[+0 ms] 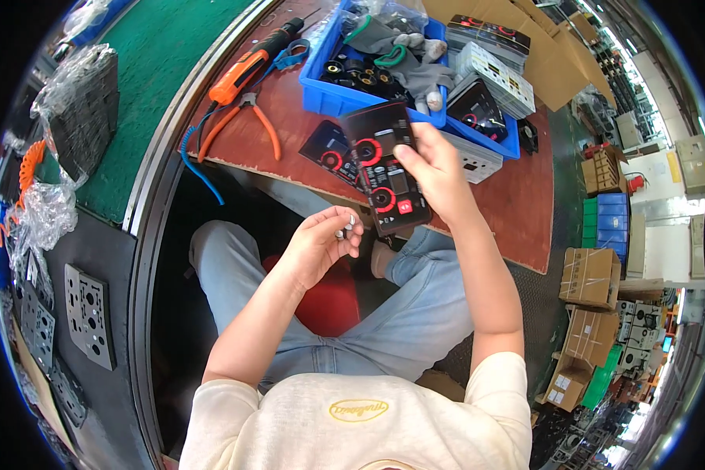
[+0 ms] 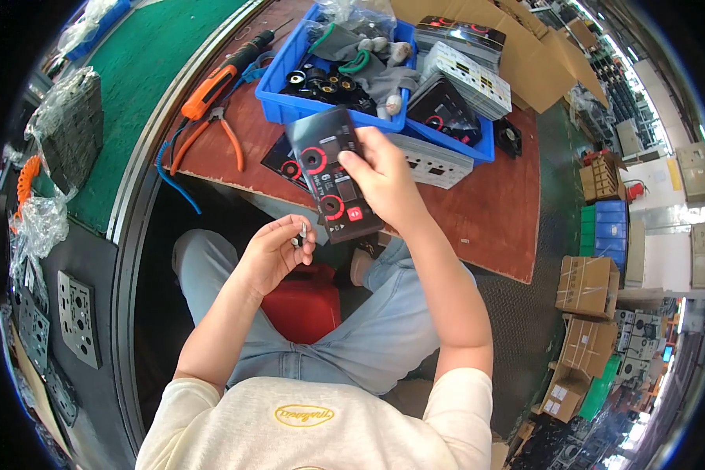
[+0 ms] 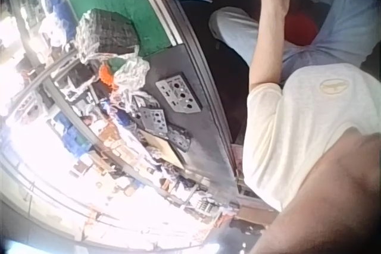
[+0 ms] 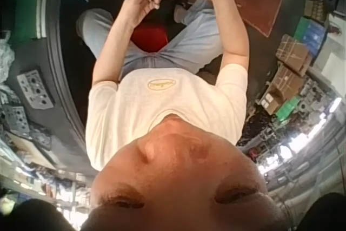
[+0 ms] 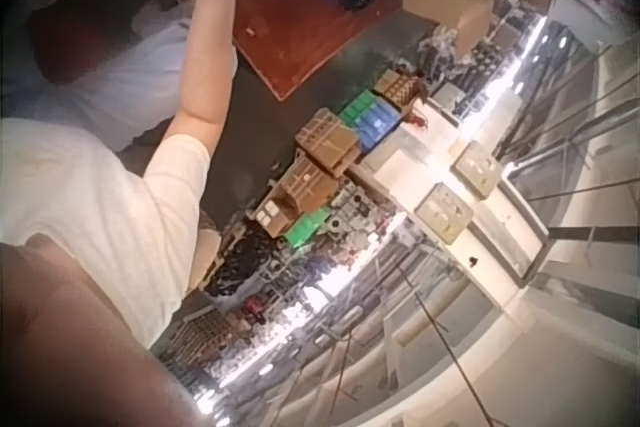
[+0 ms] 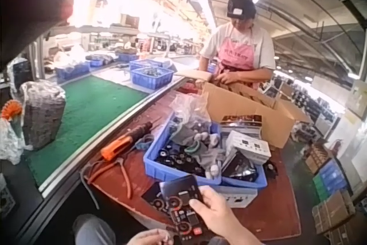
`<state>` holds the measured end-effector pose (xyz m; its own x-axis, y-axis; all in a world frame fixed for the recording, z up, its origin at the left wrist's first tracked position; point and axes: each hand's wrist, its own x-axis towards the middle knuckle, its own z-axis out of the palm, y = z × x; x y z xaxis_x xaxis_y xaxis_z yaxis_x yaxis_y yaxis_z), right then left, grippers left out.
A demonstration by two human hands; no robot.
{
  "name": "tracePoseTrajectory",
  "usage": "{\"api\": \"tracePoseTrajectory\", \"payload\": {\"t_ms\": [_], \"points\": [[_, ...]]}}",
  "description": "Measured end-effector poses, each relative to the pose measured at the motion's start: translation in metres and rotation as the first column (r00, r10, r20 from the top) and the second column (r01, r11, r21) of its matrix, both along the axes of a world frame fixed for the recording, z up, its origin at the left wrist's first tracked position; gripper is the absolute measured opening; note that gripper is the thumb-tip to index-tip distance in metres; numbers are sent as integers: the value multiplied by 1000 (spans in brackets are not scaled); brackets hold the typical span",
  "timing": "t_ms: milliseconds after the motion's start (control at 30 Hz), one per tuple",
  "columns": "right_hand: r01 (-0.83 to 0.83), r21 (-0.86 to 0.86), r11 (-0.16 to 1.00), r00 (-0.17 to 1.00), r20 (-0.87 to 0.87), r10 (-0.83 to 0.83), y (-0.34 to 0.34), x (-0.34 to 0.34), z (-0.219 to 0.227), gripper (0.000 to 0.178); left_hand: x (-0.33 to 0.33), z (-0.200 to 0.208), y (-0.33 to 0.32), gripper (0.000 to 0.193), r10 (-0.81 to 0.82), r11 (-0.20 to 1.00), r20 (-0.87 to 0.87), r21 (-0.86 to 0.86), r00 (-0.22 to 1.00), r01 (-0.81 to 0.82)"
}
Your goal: Inspecting and assembling electronic control panels and components in a factory setting.
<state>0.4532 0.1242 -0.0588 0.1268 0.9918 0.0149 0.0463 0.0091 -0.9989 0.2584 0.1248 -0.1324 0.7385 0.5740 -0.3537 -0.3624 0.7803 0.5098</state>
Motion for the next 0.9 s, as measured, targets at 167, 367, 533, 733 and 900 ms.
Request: {"api": "tracePoseTrajectory", "payload": {"t_ms": [167, 367, 533, 733, 900], "points": [[-155, -198, 968, 898, 380, 221, 49, -10, -25, 26, -22, -3, 7, 18, 23, 1000, 83, -9, 996, -22], [-148, 164, 975, 299, 947, -114, 45, -23, -33, 36, -28, -4, 7, 21, 17, 999, 40, 32, 999, -18], [-198, 389, 900, 285, 901, -327, 10, -12, -15, 20, -29, 1, 3, 18, 42, 999, -11, 34, 999, -41], [76, 509, 857, 28, 859, -512, -28, 58, -17, 23, -15, 2, 3, 15, -21, 1000, 20, 23, 1000, 21], [58, 504, 861, 26, 862, -506, -31, 66, -20, 25, -2, 8, -3, 13, -51, 998, 23, 26, 998, 50]]}}
